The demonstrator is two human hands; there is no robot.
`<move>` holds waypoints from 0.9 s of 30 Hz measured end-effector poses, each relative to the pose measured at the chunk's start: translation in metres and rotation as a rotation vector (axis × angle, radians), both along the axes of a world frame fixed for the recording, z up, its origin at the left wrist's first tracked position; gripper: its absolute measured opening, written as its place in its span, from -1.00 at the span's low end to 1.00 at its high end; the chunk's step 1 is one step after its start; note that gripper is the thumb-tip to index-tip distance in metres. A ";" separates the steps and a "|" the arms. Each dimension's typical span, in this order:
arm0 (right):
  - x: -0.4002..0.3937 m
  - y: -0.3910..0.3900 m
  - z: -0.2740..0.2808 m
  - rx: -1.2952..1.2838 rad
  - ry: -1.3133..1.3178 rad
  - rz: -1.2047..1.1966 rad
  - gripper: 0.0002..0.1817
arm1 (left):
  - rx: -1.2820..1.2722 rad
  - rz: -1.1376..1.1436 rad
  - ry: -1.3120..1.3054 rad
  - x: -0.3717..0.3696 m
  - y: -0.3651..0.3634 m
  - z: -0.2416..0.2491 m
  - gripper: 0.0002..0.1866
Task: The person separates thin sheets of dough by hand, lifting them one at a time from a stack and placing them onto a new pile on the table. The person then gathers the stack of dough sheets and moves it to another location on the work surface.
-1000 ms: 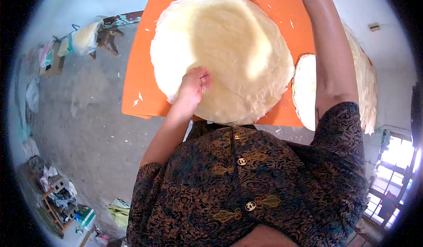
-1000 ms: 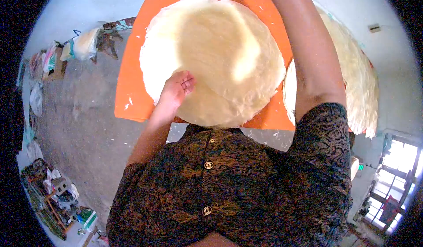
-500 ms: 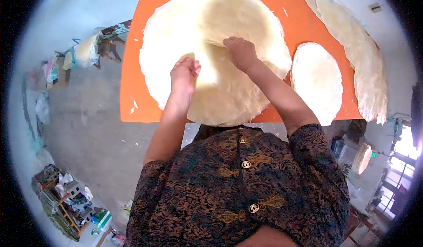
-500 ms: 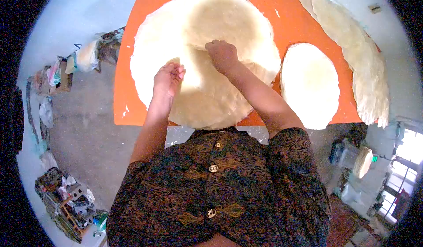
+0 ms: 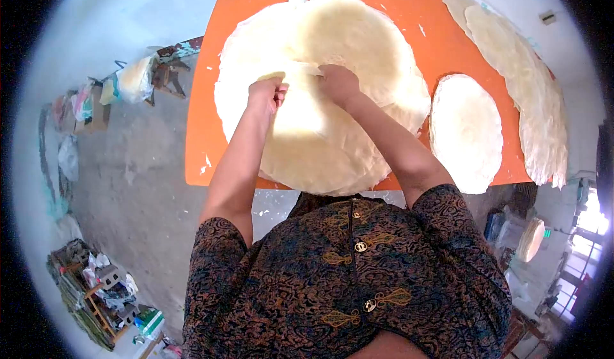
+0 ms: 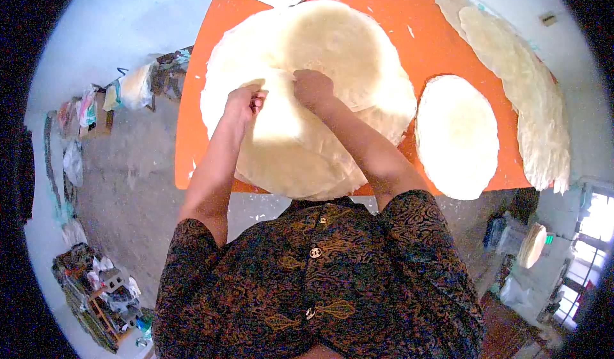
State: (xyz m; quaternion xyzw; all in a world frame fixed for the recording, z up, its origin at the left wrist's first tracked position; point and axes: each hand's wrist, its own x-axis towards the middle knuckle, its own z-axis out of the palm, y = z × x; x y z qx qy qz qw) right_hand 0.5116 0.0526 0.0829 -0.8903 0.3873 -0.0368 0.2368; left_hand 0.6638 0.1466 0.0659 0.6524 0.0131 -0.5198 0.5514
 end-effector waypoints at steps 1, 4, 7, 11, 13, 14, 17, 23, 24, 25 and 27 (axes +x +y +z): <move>-0.001 -0.001 0.000 0.017 -0.015 -0.010 -0.77 | -0.001 -0.076 -0.006 0.003 -0.002 0.001 -0.88; -0.006 -0.005 -0.004 0.063 -0.080 -0.053 -0.75 | -0.067 -0.093 -0.038 0.002 -0.012 0.001 -0.89; -0.012 -0.009 -0.011 0.107 -0.173 -0.099 -0.73 | -0.037 0.093 -0.385 -0.022 -0.006 0.017 -0.88; -0.012 -0.011 -0.021 0.153 -0.198 -0.125 -0.72 | -0.143 0.197 -0.073 -0.031 -0.009 0.013 -0.88; -0.011 -0.010 -0.020 0.158 -0.188 -0.129 -0.71 | -0.100 0.220 0.032 -0.017 -0.014 0.010 -0.89; -0.011 -0.011 -0.020 0.158 -0.189 -0.128 -0.71 | -0.079 0.232 0.085 -0.010 -0.018 0.008 -0.90; -0.011 -0.009 -0.020 0.166 -0.206 -0.154 -0.73 | -0.046 0.148 0.064 0.000 -0.026 -0.002 -0.89; 0.002 0.012 0.002 -0.063 -0.043 -0.070 -0.80 | -0.231 -0.017 -0.164 -0.007 -0.019 0.003 -0.90; 0.006 0.014 0.003 -0.073 0.001 -0.055 -0.80 | -0.202 -0.041 -0.184 -0.009 -0.017 0.010 -0.90; 0.007 0.016 0.002 -0.088 0.012 -0.042 -0.80 | -0.217 -0.054 -0.176 -0.008 -0.016 0.010 -0.91; 0.010 0.020 -0.001 -0.118 0.036 -0.017 -0.80 | -0.246 -0.079 -0.157 -0.006 -0.015 0.007 -0.92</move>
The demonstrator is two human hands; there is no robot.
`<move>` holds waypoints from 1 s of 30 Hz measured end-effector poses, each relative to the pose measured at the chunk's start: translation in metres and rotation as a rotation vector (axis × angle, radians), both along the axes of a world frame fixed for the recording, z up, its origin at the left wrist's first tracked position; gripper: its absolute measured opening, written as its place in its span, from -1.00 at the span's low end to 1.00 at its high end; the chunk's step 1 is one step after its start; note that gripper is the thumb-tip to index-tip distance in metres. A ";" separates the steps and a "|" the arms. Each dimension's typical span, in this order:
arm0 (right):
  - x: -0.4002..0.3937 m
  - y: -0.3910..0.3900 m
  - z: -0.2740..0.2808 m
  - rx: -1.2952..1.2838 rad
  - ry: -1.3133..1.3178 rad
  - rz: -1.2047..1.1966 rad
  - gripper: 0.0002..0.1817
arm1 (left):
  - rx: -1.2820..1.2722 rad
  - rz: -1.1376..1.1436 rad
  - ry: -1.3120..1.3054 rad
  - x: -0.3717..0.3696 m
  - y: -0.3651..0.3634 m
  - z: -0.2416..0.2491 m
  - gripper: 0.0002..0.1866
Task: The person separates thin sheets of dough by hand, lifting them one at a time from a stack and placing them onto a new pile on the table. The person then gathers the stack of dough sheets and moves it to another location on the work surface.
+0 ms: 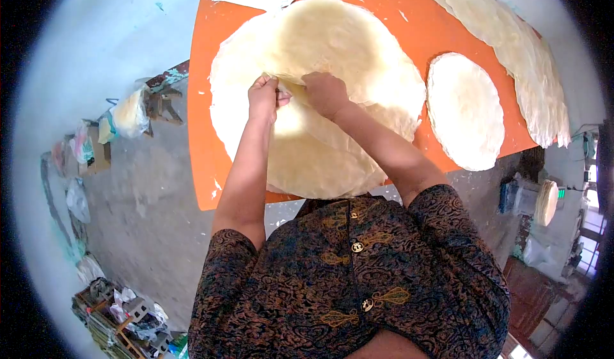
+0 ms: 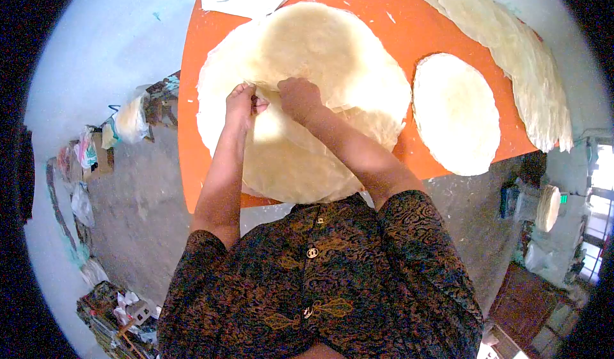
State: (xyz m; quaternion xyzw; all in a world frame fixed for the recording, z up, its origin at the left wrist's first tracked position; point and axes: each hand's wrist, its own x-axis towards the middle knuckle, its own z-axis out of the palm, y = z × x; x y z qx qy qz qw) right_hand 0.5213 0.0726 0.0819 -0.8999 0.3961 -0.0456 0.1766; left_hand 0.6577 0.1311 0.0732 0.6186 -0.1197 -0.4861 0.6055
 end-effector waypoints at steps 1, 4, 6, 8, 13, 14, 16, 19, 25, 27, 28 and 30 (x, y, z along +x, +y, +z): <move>0.002 0.001 0.000 0.001 0.000 -0.003 -0.80 | -0.010 0.010 0.039 0.001 0.000 -0.001 -0.93; 0.005 0.004 -0.002 -0.004 -0.009 0.001 -0.78 | -0.027 0.029 0.123 0.004 -0.001 -0.003 -0.93; 0.005 0.007 -0.004 -0.022 -0.029 0.017 -0.76 | -0.022 0.021 0.132 0.006 -0.001 -0.005 -0.94; 0.003 0.014 -0.006 -0.134 -0.137 -0.002 -0.72 | -0.044 0.004 0.157 0.005 0.001 0.002 -0.93; 0.005 -0.020 -0.009 0.077 0.013 -0.061 -0.64 | -0.053 -0.130 0.187 0.009 0.015 -0.009 -0.91; 0.003 -0.045 -0.012 0.123 0.007 -0.057 -0.64 | -0.011 -0.142 0.160 0.001 0.026 -0.005 -0.90; -0.013 -0.088 0.031 -0.037 0.056 0.022 -0.69 | 0.078 -0.138 0.168 -0.021 0.052 -0.008 -0.83; -0.041 -0.129 0.110 -0.014 -0.259 -0.154 -0.82 | 0.096 -0.084 0.314 -0.057 0.085 -0.003 -0.80; -0.069 -0.059 0.174 -0.737 0.188 0.044 -0.84 | 0.040 0.055 0.440 -0.088 0.090 -0.016 -0.79; -0.092 -0.014 0.137 -0.599 0.045 0.163 -0.81 | 0.086 0.037 0.396 -0.092 0.090 -0.012 -0.79; -0.108 -0.005 0.096 -0.574 -0.041 0.267 -0.80 | 0.111 0.029 0.372 -0.094 0.090 -0.011 -0.79; -0.119 0.032 0.039 -0.353 0.304 0.249 -0.85 | 0.083 0.033 0.329 -0.100 0.096 -0.012 -0.78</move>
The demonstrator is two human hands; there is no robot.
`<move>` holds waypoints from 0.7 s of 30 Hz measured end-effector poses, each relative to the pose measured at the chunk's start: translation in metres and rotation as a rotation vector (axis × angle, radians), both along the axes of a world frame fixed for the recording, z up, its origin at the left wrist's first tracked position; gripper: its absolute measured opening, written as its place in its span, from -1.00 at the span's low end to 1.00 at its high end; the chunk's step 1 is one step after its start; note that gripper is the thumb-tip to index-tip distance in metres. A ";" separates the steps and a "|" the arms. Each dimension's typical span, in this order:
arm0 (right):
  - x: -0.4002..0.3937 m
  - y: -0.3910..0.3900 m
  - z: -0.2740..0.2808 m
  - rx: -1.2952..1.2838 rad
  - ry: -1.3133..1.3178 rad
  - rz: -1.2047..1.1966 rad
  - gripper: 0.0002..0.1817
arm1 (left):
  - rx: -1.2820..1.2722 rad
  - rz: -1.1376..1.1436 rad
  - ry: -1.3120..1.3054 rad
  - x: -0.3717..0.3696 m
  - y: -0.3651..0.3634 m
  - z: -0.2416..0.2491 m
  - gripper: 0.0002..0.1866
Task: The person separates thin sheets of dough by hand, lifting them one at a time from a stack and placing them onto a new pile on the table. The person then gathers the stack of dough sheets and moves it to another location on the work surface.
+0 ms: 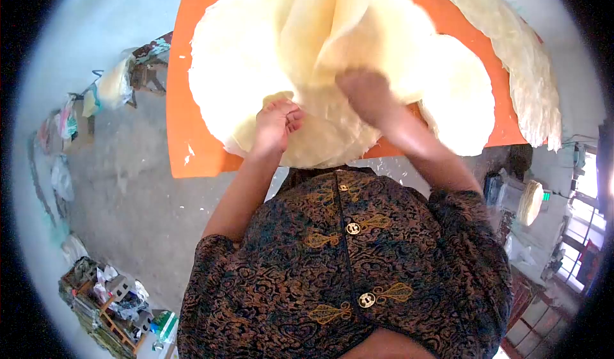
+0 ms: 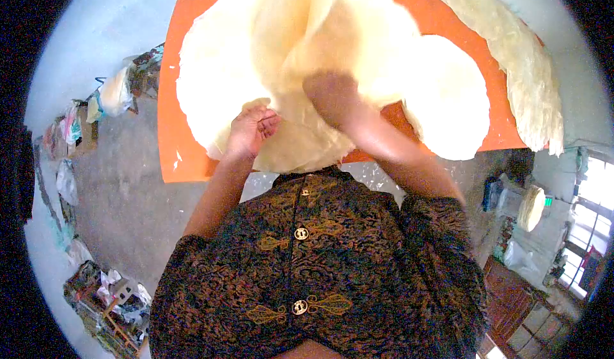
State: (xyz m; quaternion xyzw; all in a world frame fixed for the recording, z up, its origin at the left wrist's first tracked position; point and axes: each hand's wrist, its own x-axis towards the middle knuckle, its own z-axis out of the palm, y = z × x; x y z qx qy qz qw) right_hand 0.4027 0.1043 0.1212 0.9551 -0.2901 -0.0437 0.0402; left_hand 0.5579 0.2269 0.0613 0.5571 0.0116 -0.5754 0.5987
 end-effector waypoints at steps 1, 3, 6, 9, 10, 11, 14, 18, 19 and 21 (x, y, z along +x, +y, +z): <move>-0.012 0.008 -0.028 0.151 -0.034 0.032 -0.86 | -0.013 0.002 -0.021 -0.003 0.002 -0.001 -0.78; -0.023 0.019 -0.052 0.189 -0.219 0.016 -0.86 | 0.024 0.046 -0.091 -0.011 0.000 0.004 -0.82; -0.023 0.022 -0.045 0.151 -0.314 -0.035 -0.87 | 0.055 0.068 -0.107 -0.018 -0.002 0.004 -0.82; -0.018 0.014 -0.025 0.260 -0.352 -0.066 -0.82 | 0.074 -0.010 -0.067 -0.010 -0.012 -0.011 -0.88; -0.014 0.014 -0.020 0.264 -0.329 -0.064 -0.77 | 0.084 -0.047 -0.049 -0.007 -0.016 -0.013 -0.92; -0.008 0.016 -0.017 0.270 -0.305 -0.061 -0.71 | 0.103 -0.028 -0.020 -0.006 -0.019 -0.013 -0.94; -0.009 0.021 -0.033 0.229 -0.228 0.029 -0.60 | 0.123 -0.028 0.065 -0.001 -0.022 -0.015 -0.96; -0.015 0.021 -0.035 0.219 -0.219 0.032 -0.74 | 0.034 -0.026 -0.127 -0.008 -0.019 -0.008 -0.91; -0.017 0.022 -0.035 0.231 -0.228 0.014 -0.70 | 0.001 0.003 -0.194 -0.011 -0.019 -0.008 -0.91; -0.019 0.025 -0.035 0.247 -0.248 -0.020 -0.59 | -0.042 0.043 -0.195 -0.015 -0.021 -0.005 -0.92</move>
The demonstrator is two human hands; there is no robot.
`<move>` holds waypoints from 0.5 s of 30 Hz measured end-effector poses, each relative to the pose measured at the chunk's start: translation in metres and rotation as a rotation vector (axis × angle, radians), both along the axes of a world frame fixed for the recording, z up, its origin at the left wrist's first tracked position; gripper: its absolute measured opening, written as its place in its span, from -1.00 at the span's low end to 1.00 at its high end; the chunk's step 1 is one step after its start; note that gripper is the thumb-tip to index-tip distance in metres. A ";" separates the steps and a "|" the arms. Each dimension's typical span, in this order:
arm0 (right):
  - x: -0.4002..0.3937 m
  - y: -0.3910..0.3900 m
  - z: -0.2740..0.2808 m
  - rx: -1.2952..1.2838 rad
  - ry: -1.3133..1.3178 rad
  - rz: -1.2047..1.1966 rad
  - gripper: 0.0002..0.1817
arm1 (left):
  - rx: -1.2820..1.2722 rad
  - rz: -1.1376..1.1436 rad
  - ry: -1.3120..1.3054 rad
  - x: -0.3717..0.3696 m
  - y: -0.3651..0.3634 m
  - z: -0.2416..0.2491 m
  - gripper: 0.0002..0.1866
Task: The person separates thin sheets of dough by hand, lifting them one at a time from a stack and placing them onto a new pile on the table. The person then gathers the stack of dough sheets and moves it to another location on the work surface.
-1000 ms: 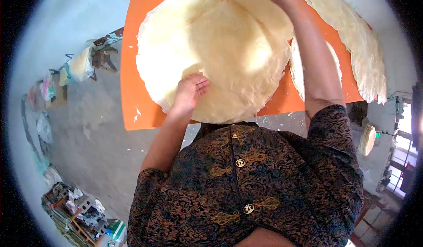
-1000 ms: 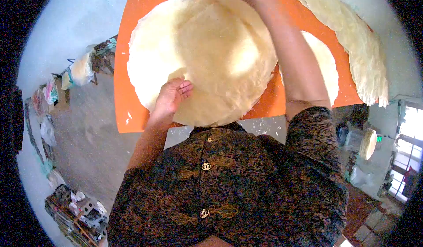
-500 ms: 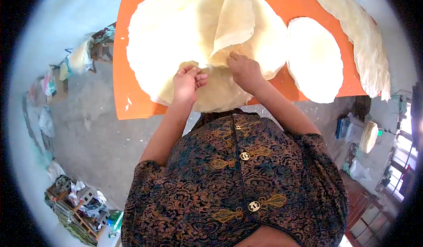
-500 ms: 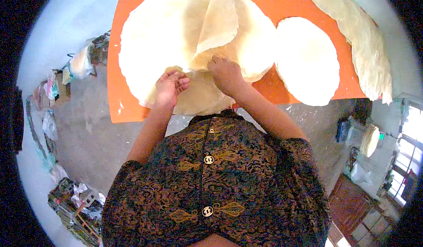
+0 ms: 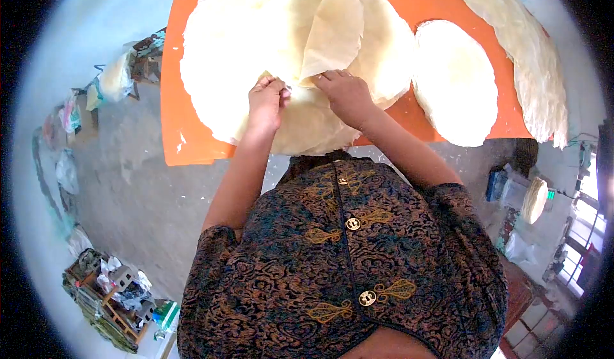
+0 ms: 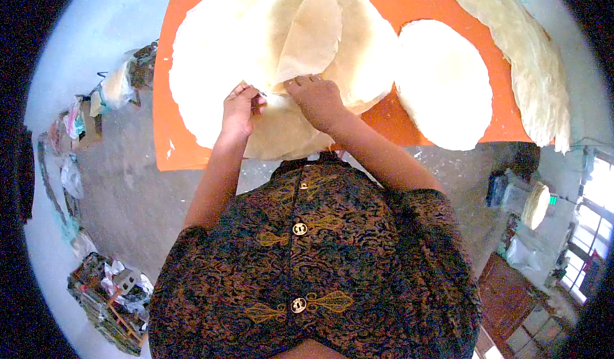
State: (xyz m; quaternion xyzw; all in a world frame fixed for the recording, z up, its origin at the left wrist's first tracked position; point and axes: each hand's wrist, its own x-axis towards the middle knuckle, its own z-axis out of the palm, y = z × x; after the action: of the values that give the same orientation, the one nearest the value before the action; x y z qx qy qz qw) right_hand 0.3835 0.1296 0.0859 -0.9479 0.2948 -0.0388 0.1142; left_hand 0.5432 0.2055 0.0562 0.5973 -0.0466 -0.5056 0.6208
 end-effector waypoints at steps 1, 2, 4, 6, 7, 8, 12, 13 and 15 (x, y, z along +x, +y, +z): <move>0.000 0.001 -0.002 0.006 -0.020 -0.005 -0.59 | -0.011 0.007 0.065 -0.001 -0.002 0.002 -0.93; 0.000 0.004 -0.005 0.013 -0.040 -0.012 -0.59 | -0.022 0.013 0.129 -0.001 -0.003 0.003 -0.95; 0.001 0.011 -0.007 -0.044 -0.109 -0.033 -0.62 | -0.035 -0.015 0.215 0.000 -0.003 0.005 -0.97; 0.001 0.017 -0.006 -0.176 -0.200 -0.062 -0.67 | -0.036 -0.037 0.278 0.000 -0.005 0.006 -0.94; 0.000 0.016 -0.012 -0.178 -0.182 -0.064 -0.66 | -0.034 -0.038 0.297 0.000 -0.005 0.007 -0.91; 0.000 0.013 -0.021 -0.181 -0.165 -0.063 -0.64 | -0.033 -0.036 0.316 0.000 -0.006 0.008 -0.88; 0.000 -0.011 -0.016 0.098 -0.219 -0.012 -0.64 | -0.037 -0.132 0.364 0.008 0.000 0.003 -0.79; -0.001 -0.026 -0.009 0.268 -0.093 -0.118 -0.65 | -0.038 -0.149 0.374 0.010 0.004 0.000 -0.78; -0.010 -0.089 0.002 0.469 -0.013 -0.191 -0.66 | -0.049 -0.168 0.386 0.013 0.011 0.003 -0.76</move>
State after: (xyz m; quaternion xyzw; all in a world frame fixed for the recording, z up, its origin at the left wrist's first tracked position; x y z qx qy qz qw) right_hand 0.3732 0.0407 0.0882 -0.8630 0.3833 0.0142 0.3289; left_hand 0.5561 0.2168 0.0589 0.4682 0.0112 -0.6594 0.5881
